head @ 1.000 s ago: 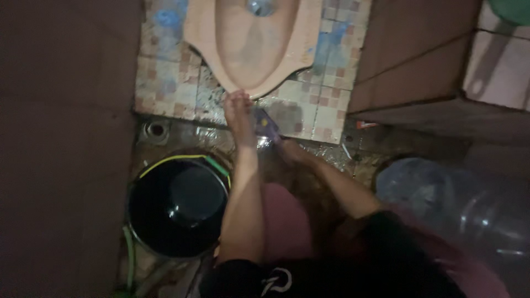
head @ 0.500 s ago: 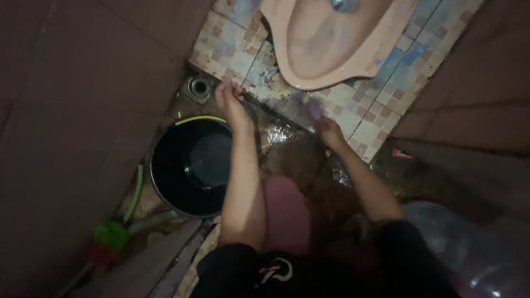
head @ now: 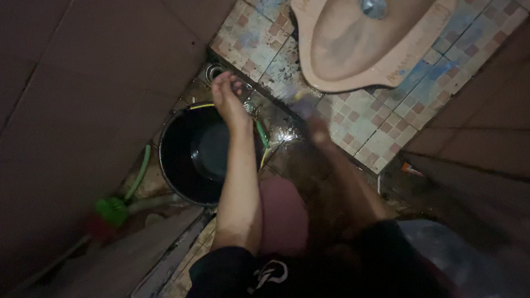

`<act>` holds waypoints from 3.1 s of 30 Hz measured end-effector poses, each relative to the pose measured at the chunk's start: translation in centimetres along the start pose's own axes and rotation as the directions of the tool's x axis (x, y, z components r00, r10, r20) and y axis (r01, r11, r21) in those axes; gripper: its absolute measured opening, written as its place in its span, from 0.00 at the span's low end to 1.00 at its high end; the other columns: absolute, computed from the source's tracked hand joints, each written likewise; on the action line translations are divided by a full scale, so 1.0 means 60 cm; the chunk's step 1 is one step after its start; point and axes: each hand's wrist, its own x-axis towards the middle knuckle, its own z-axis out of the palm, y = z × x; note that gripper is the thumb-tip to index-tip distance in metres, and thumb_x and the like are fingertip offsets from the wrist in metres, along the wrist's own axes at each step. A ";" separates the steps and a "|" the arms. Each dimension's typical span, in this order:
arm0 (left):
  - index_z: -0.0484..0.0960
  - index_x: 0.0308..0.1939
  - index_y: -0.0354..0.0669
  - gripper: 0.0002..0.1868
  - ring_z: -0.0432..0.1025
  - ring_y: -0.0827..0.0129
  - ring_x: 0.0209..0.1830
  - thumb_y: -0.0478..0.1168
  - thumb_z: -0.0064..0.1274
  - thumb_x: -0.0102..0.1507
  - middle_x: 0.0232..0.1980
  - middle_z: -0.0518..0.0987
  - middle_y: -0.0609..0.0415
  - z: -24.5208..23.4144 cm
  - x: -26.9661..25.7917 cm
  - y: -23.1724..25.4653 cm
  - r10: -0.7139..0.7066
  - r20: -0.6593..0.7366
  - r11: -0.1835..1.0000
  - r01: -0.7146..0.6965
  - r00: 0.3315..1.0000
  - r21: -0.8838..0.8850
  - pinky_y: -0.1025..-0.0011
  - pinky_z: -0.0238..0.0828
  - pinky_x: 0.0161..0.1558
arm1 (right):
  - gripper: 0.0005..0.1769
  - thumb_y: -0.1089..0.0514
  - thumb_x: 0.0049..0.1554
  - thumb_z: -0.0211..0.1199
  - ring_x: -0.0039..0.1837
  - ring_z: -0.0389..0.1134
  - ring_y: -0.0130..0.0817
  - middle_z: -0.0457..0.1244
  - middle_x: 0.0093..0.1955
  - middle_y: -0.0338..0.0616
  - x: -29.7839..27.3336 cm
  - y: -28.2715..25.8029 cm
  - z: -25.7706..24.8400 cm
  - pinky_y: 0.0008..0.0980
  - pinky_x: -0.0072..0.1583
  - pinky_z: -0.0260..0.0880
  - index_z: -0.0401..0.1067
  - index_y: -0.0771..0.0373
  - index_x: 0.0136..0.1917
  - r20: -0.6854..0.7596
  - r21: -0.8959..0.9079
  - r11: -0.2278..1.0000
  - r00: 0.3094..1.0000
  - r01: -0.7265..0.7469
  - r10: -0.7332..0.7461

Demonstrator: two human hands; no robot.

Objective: The person applies cleaning powder to a floor urinal, then uses a brush and water from a jug to scrub the urinal and surrounding tiled floor. The person repeatedly rinses the brush and continues scrubbing the area.

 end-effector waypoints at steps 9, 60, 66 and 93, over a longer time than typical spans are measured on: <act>0.78 0.47 0.39 0.06 0.70 0.75 0.36 0.36 0.46 0.71 0.41 0.78 0.56 0.044 -0.028 -0.007 0.007 0.049 0.999 -0.009 0.999 0.049 0.78 0.64 0.38 | 0.12 0.58 0.65 0.50 0.49 0.69 0.56 0.66 0.46 0.58 -0.048 -0.044 0.019 0.51 0.52 0.69 0.72 0.66 0.50 -0.064 0.117 0.993 0.998 -0.018 0.026; 0.77 0.52 0.38 0.10 0.69 0.73 0.44 0.40 0.46 0.71 0.46 0.77 0.54 0.068 -0.083 0.026 -0.091 0.297 0.996 0.083 0.950 0.041 0.74 0.68 0.51 | 0.15 0.60 0.63 0.47 0.51 0.70 0.57 0.67 0.49 0.58 0.224 -0.009 0.074 0.54 0.51 0.68 0.72 0.62 0.57 -0.115 -0.155 0.854 0.867 -0.497 0.484; 0.76 0.50 0.36 0.11 0.71 0.72 0.41 0.39 0.48 0.69 0.44 0.78 0.53 0.074 -0.072 0.001 -0.112 0.218 0.992 0.098 0.970 0.075 0.73 0.69 0.47 | 0.39 0.29 0.64 0.39 0.58 0.71 0.55 0.69 0.54 0.62 -0.089 -0.106 0.008 0.48 0.59 0.68 0.73 0.61 0.62 0.142 0.296 0.492 0.547 -0.819 0.825; 0.78 0.50 0.42 0.09 0.66 0.77 0.36 0.40 0.48 0.68 0.41 0.76 0.60 0.118 -0.120 -0.037 -0.279 0.302 0.959 0.283 0.912 0.031 0.75 0.61 0.39 | 0.22 0.41 0.66 0.53 0.56 0.71 0.57 0.69 0.53 0.58 0.185 -0.055 -0.023 0.51 0.59 0.69 0.74 0.58 0.60 0.168 0.002 0.865 0.853 -0.502 0.495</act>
